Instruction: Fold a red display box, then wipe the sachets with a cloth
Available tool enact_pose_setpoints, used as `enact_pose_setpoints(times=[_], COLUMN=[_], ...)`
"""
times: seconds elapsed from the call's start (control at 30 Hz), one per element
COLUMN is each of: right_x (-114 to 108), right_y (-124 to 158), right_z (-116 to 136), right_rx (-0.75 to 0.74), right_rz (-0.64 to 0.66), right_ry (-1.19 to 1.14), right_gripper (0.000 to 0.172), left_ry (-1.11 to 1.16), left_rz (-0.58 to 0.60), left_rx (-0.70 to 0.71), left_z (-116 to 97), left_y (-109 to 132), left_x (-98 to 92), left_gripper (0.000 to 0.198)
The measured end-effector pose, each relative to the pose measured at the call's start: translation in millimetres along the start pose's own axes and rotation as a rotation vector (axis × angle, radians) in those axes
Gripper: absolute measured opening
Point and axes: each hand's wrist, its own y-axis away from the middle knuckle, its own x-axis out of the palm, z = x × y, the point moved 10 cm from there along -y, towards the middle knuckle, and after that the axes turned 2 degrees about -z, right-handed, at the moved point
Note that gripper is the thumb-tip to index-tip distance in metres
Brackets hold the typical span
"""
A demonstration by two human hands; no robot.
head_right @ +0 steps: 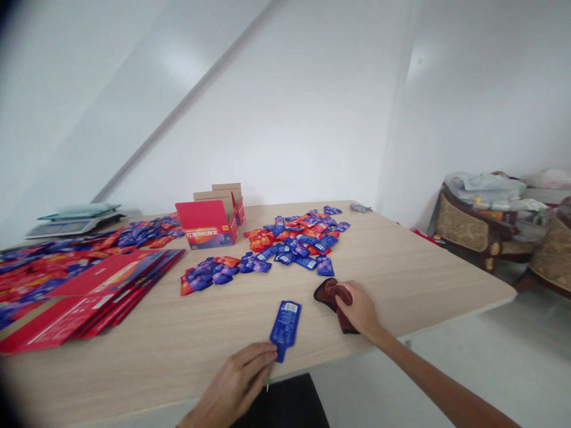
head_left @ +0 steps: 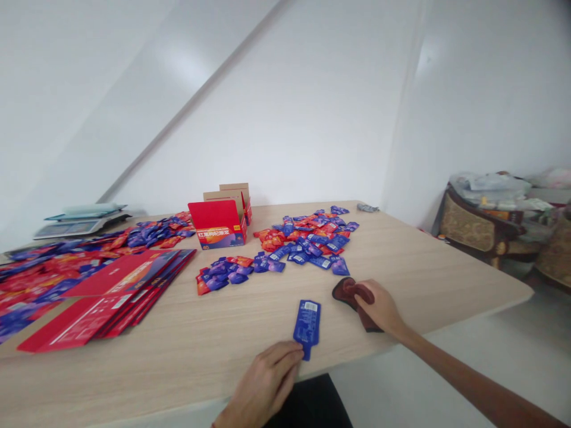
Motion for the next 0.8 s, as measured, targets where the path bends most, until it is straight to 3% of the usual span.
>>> enact_pose_setpoints(times=[0.13,0.23,0.33,0.47,0.8], right_x=[3.4,3.5,2.4,3.3,0.8], right_y=[2.7,1.9,2.1,2.1,2.1], right_z=[-5.0,-3.5,-1.1,-1.0,1.1], right_rx=[0.013,0.008,0.004,0.012,0.014], right_rz=[-0.019,-0.015,-0.008,0.001,-0.014], right_ry=[0.009,0.002,-0.001,0.0,-0.029], right_gripper=[0.024,0.024,0.024,0.023,0.023], left_ry=[-0.068,-0.213,-0.338,-0.451,-0.511], left_rz=[-0.076,-0.078,-0.015,0.102,0.133], left_rx=[-0.117,-0.261,-0.395,-0.532,-0.575], left_z=[0.7,0.1,1.5,11.1,21.0], left_y=[-10.7,-27.1,-45.5,-61.0,-65.0], left_x=[-5.7,-1.6,12.1,30.6,31.1], left_gripper=[0.027,0.032,0.046,0.046,0.023])
